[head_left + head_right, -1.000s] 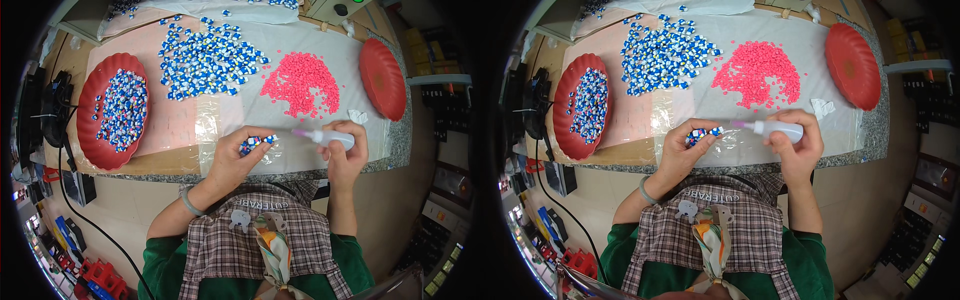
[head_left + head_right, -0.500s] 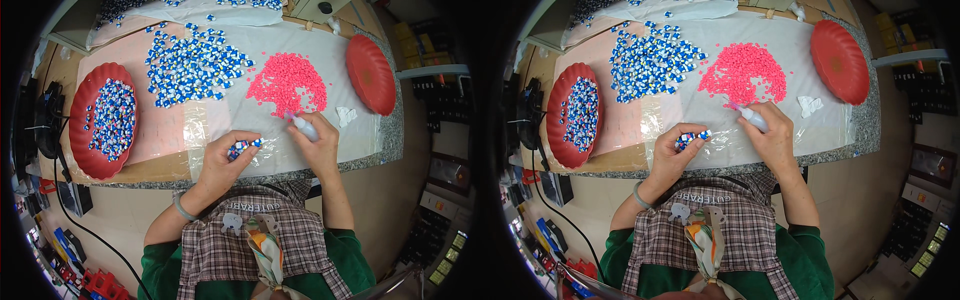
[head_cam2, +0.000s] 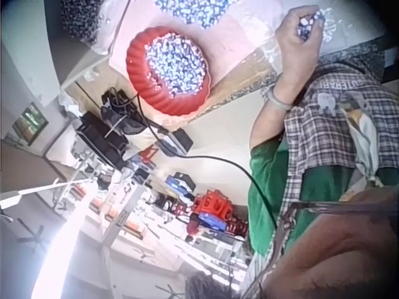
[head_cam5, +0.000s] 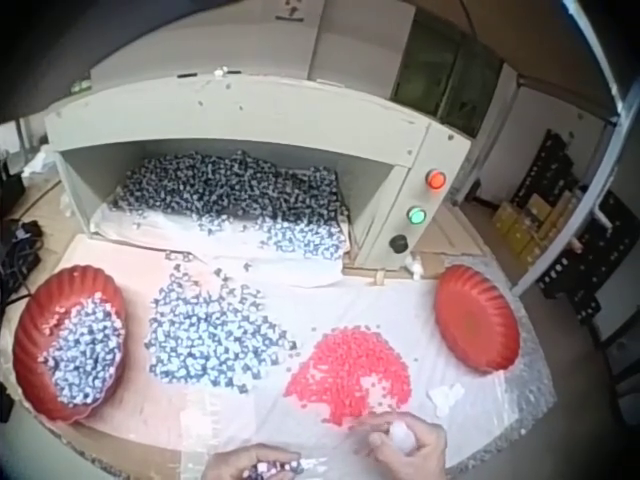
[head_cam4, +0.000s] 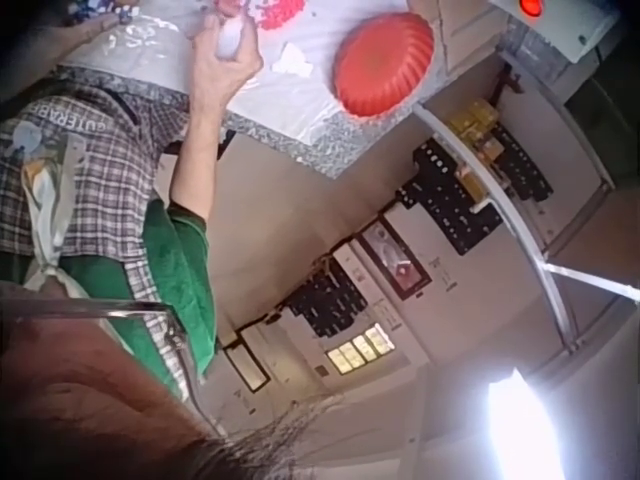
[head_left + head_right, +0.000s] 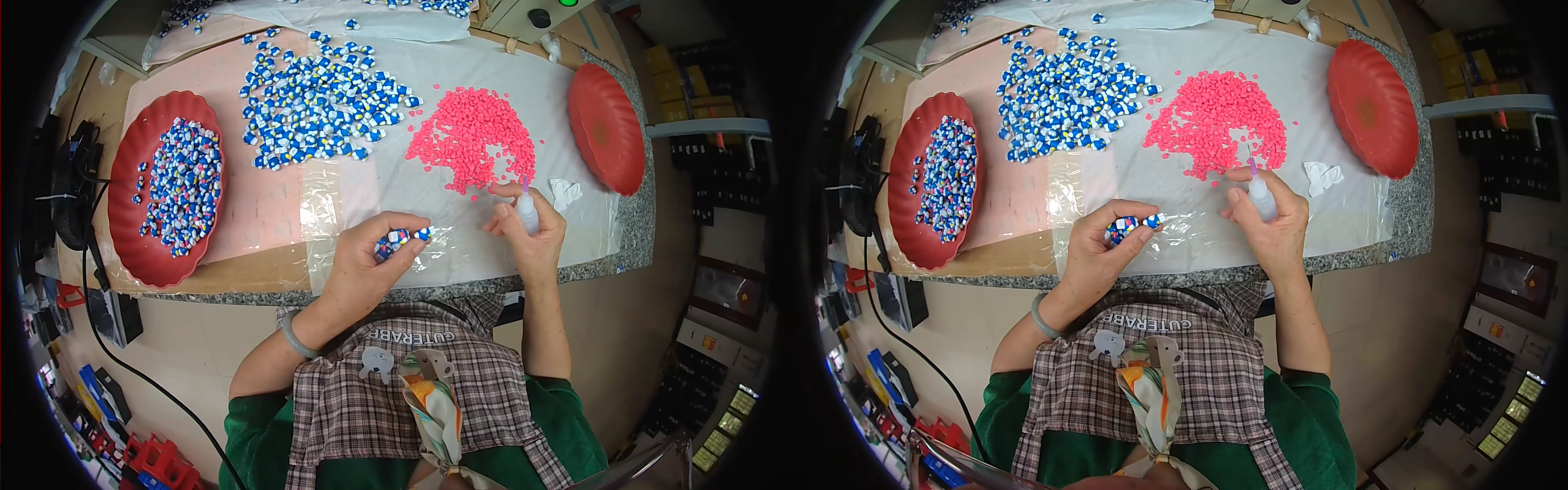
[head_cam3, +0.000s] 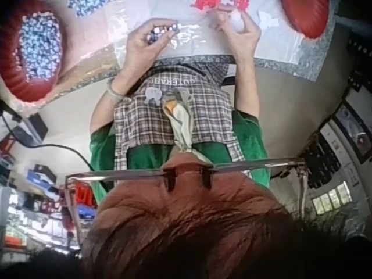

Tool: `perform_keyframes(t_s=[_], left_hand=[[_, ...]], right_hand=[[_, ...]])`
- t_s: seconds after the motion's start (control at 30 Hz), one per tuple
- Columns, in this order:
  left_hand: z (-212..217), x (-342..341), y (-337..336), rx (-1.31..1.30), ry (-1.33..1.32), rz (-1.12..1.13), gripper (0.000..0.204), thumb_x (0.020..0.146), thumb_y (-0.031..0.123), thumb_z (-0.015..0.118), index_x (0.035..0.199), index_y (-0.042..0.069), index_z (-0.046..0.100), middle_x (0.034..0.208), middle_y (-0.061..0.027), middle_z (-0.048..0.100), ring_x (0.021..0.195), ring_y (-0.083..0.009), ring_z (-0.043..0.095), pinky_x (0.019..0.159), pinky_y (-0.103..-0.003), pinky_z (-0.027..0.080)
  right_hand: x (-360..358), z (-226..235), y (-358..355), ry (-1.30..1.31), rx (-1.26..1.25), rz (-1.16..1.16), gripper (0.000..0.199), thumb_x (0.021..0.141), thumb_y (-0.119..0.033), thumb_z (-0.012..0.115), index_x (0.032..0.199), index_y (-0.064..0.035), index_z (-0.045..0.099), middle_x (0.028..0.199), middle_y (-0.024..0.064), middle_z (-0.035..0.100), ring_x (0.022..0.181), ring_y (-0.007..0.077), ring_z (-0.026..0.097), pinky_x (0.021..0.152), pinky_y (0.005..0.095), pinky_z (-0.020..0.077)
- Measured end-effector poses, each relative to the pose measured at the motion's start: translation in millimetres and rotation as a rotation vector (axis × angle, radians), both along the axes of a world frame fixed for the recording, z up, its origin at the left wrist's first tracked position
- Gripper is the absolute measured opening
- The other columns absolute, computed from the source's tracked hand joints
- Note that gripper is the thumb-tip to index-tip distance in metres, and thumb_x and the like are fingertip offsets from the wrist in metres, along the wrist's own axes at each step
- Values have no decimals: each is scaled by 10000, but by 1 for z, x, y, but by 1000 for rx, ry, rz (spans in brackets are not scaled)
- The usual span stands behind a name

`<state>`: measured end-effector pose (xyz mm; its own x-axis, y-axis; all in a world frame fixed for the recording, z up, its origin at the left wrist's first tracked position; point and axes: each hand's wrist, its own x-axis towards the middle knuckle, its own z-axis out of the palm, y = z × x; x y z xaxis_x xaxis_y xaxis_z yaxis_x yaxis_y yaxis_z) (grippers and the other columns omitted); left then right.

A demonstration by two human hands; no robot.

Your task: Gluing small blue decorative eyes or pieces onto pink plastic toy components.

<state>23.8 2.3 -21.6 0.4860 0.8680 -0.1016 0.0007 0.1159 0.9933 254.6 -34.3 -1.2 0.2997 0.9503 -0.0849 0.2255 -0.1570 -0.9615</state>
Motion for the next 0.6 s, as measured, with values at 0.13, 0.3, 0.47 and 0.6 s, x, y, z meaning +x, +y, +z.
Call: perform_keyframes(t_s=[0.13,0.3,0.47,0.6], left_hand=[[1,0,0,-9,1,-6,194,911,41,653,1100,-3,650,1003,-55,690,892,-84,641,765,-216,511],[1,1,0,32,5,1,192,911,35,652,1098,-5,649,1010,-61,691,897,-89,645,769,-219,515],[2,0,1,15,9,-13,186,910,29,649,1092,-7,648,1021,-63,691,907,-98,651,775,-224,520],[1,2,-1,-13,-42,39,199,878,36,679,1075,6,666,953,-64,696,850,-85,627,739,-233,498]], right_hand=[[-5,-5,5,-161,146,-18,211,836,-4,714,1040,26,666,850,53,669,726,126,645,627,259,517],[-9,-6,10,-574,163,30,193,778,-3,760,950,7,674,830,66,667,725,142,648,602,258,506],[-15,-6,14,-724,125,67,165,756,-22,766,881,15,664,798,113,650,661,218,643,559,300,510],[-12,-7,18,-802,146,70,159,768,-49,762,873,16,662,790,122,655,653,228,648,548,323,508]])
